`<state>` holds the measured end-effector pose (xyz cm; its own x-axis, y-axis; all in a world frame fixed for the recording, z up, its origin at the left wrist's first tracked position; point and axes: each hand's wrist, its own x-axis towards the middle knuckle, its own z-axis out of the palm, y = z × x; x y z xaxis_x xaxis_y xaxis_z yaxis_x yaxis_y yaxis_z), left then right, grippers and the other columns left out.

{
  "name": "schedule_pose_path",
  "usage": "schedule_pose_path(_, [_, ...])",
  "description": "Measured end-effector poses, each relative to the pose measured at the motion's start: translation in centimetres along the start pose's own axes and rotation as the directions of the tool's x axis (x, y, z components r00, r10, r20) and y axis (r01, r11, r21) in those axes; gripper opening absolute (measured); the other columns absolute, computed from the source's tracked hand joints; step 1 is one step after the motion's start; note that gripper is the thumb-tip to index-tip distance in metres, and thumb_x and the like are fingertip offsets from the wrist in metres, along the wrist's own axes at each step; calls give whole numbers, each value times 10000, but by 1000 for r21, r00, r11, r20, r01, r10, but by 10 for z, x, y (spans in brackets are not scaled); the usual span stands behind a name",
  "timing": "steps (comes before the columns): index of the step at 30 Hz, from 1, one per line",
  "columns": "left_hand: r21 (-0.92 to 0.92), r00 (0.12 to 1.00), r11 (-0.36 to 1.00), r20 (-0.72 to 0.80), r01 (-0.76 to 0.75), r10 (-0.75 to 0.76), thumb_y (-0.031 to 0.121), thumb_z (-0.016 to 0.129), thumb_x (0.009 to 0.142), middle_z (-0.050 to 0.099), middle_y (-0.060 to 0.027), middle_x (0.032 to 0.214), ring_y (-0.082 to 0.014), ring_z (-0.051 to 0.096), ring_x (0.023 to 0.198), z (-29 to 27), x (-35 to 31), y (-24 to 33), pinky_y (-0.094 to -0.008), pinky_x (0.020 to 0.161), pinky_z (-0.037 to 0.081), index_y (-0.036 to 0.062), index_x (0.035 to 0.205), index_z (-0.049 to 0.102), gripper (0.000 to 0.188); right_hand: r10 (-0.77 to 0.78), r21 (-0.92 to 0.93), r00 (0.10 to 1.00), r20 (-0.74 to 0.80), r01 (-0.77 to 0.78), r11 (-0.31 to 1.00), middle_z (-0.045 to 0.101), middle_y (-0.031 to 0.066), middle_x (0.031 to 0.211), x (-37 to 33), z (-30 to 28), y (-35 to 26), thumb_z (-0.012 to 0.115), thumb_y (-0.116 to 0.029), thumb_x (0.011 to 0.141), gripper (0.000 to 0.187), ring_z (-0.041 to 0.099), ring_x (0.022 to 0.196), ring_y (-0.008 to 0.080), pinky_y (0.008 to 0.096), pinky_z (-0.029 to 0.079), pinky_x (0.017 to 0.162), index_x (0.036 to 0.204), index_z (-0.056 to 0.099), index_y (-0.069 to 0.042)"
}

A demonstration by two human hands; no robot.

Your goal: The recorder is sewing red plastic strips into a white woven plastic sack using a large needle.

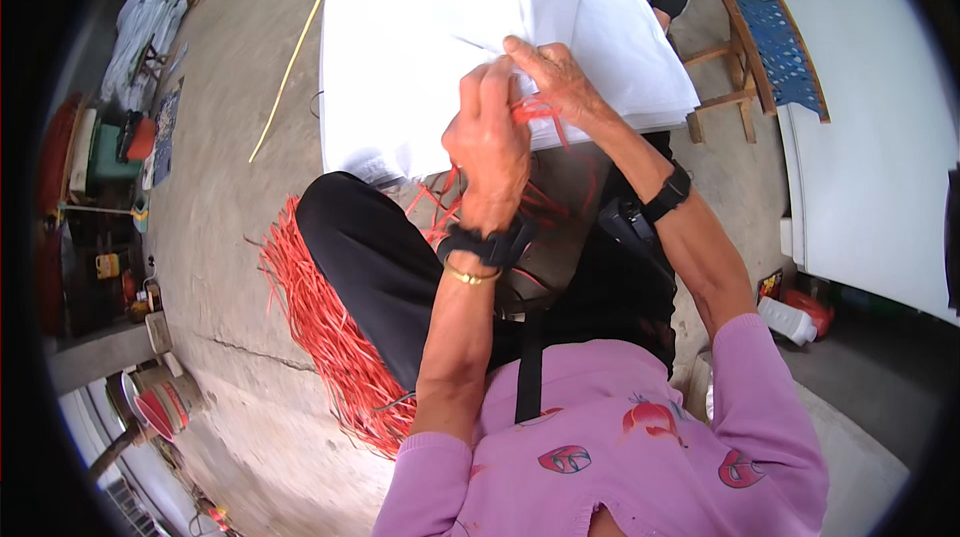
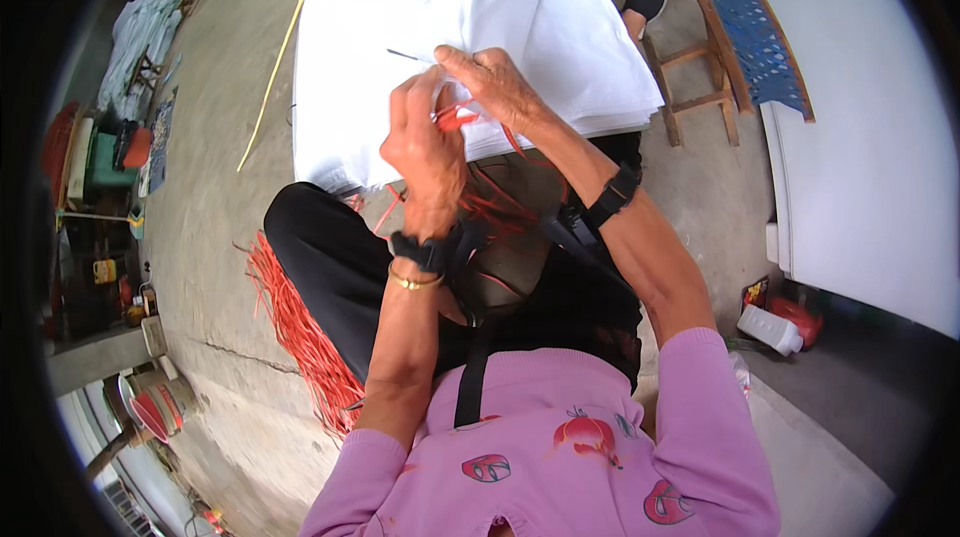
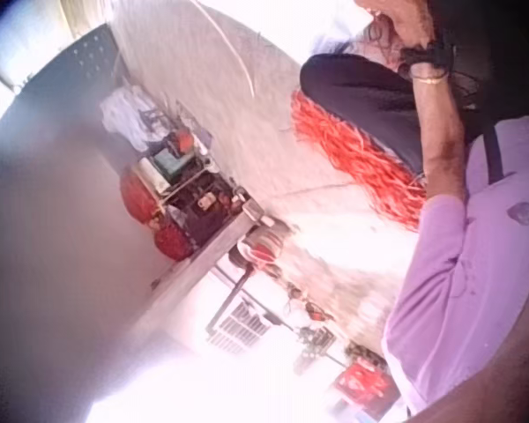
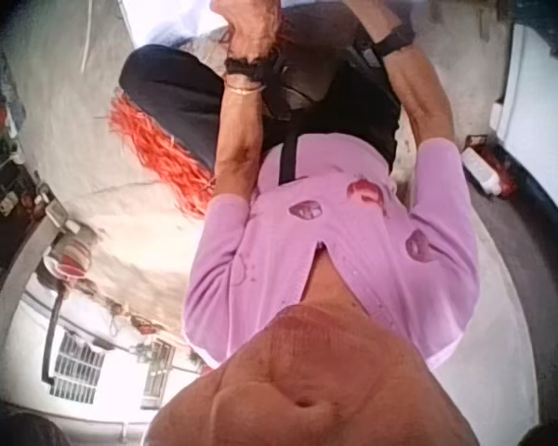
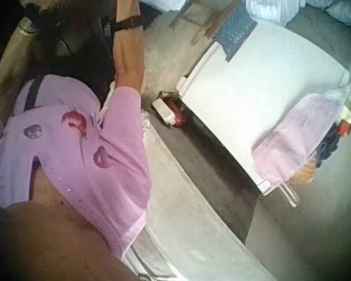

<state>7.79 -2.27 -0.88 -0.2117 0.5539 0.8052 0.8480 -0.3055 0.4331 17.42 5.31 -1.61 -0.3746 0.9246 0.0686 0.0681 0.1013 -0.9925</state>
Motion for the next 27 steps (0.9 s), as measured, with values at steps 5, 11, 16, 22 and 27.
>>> schedule_pose_path(5, [357, 973, 910, 8, 212, -230, 24, 639, 702, 572, -101, 994, -284, 616, 741, -42, -1, -30, -375, 570, 502, 101, 1076, 553, 392, -18, -302, 998, 65, 36, 953, 304, -16, 430, 7, -15, -11, 611, -484, 788, 615, 316, 450, 85, 306, 277, 393, 452, 437, 2])
schedule_pose_path(11, [298, 987, 941, -64, 160, -148, 22, 610, 708, 575, -80, 766, -294, 585, 607, -35, -6, -47, -382, 497, 464, 99, 853, 573, 168, -147, -720, 948, 281, 309, 621, 301, -49, 431, 10, -21, -11, 599, -465, 825, 601, 299, 434, 91, 310, 265, 397, 441, 409, -44])
schedule_pose_path(16, [166, 995, 982, -4, 96, -97, 4, 599, 691, 539, -90, 723, -288, 547, 525, 4, -7, -26, -375, 462, 445, 100, 824, 549, 171, 94, -126, 986, 134, -77, 989, 376, 56, 452, 10, 11, 25, 517, -521, 837, 609, 392, 503, 131, 317, 351, 476, 559, 523, 21])
schedule_pose_path(22, [309, 968, 917, -67, 252, -244, 65, 614, 734, 566, -61, 880, -289, 596, 665, -18, -2, -18, -378, 529, 480, 121, 937, 571, 215, -74, 68, 997, 28, 72, 995, 418, 14, 505, 21, 27, -1, 569, -466, 822, 564, 386, 553, 86, 299, 341, 473, 543, 495, 17])
schedule_pose_path(27, [407, 951, 862, -73, 304, -301, 9, 602, 682, 556, -73, 824, -296, 581, 647, -51, -14, -72, -403, 548, 467, 120, 870, 571, 220, -149, -488, 964, 219, 241, 839, 286, 8, 414, 34, -2, -6, 614, -435, 811, 585, 271, 403, 115, 332, 252, 371, 458, 401, -20])
